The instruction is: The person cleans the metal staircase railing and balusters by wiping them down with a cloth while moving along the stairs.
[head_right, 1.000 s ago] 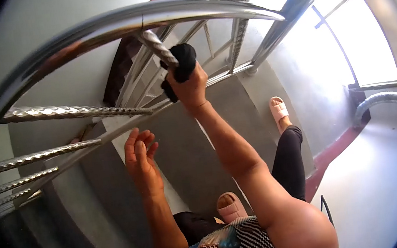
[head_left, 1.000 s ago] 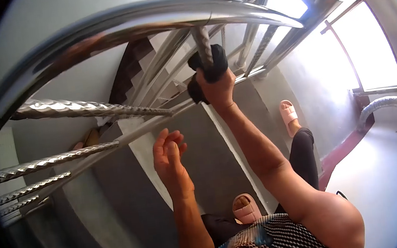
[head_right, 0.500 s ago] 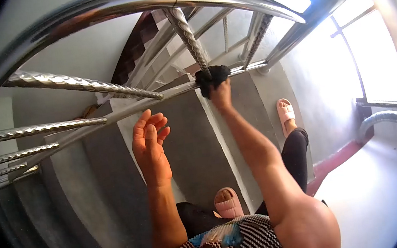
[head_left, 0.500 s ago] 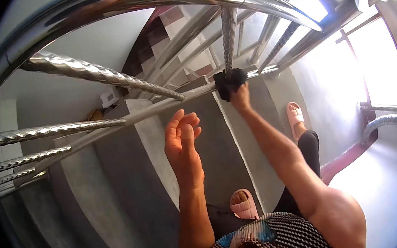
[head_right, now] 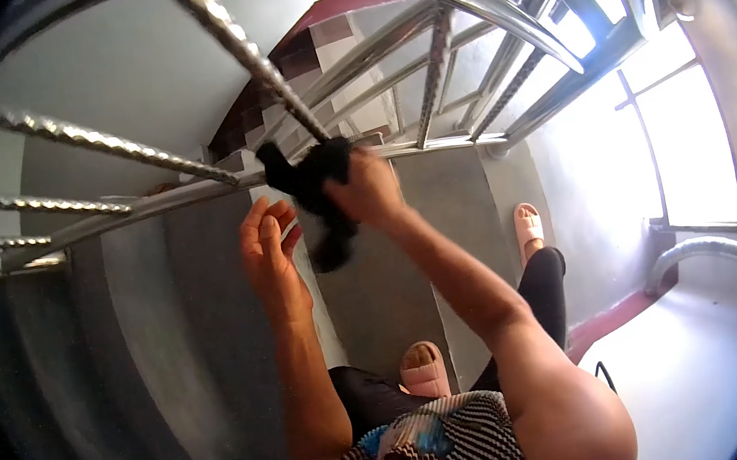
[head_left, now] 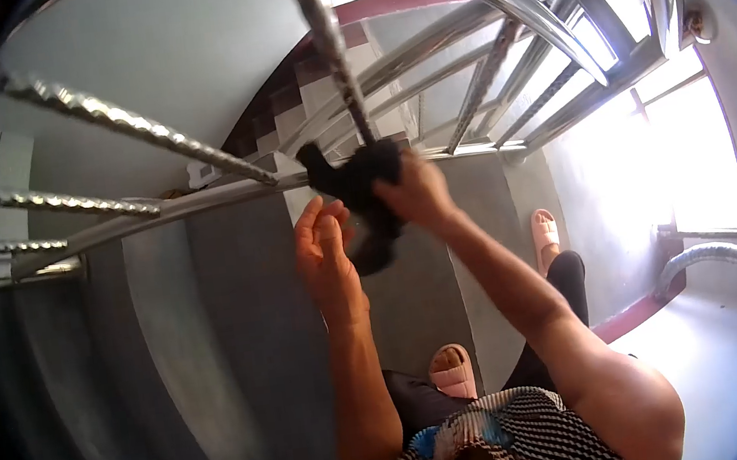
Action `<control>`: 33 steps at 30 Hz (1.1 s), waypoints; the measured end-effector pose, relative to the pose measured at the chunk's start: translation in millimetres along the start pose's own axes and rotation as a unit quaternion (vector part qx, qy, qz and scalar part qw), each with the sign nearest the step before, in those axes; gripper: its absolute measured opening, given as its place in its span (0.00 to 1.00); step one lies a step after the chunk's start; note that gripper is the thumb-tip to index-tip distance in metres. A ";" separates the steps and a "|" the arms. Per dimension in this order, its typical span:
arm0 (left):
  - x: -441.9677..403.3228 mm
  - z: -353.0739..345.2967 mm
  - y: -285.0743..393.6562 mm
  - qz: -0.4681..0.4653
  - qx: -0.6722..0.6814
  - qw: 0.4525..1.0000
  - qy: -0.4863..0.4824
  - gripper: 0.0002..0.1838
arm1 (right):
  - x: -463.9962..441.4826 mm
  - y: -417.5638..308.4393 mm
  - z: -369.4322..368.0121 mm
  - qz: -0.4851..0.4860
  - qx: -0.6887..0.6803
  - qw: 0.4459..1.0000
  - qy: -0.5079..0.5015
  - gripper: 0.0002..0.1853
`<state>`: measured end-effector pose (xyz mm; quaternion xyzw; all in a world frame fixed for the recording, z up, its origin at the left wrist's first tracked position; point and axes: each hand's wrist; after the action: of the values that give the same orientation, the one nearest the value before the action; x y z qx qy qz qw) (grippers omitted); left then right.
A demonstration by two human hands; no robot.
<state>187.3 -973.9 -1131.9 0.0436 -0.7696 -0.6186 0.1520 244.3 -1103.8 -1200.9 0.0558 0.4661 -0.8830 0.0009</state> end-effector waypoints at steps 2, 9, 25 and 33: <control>1.1 3.1 2.5 0.002 -0.011 1.000 -0.002 0.18 | -9.6 29.4 9.3 0.085 0.147 0.974 0.148 0.19; 5.8 -2.2 10.4 -0.008 0.006 1.000 -0.012 0.20 | -68.0 91.6 -18.6 -0.010 0.022 0.997 -0.080 0.26; -11.8 8.6 -0.4 -0.001 0.006 1.000 0.024 0.19 | -112.1 127.0 -25.0 0.100 0.342 0.804 -0.477 0.21; 6.8 20.5 10.0 -0.028 -0.006 0.999 0.042 0.17 | -139.4 171.8 -32.5 0.021 0.520 0.598 -0.610 0.18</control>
<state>176.2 -954.1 -1124.9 0.0902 -0.7576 -0.6245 0.1671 395.2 -1181.2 -1346.6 -0.4947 -0.1818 -0.8043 0.2744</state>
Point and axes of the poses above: each hand's wrist, its own x-axis away from the middle knuckle, its own z-axis out of the back of the hand, y = z × x, and after that the axes turned 2 degrees about z, right-handed
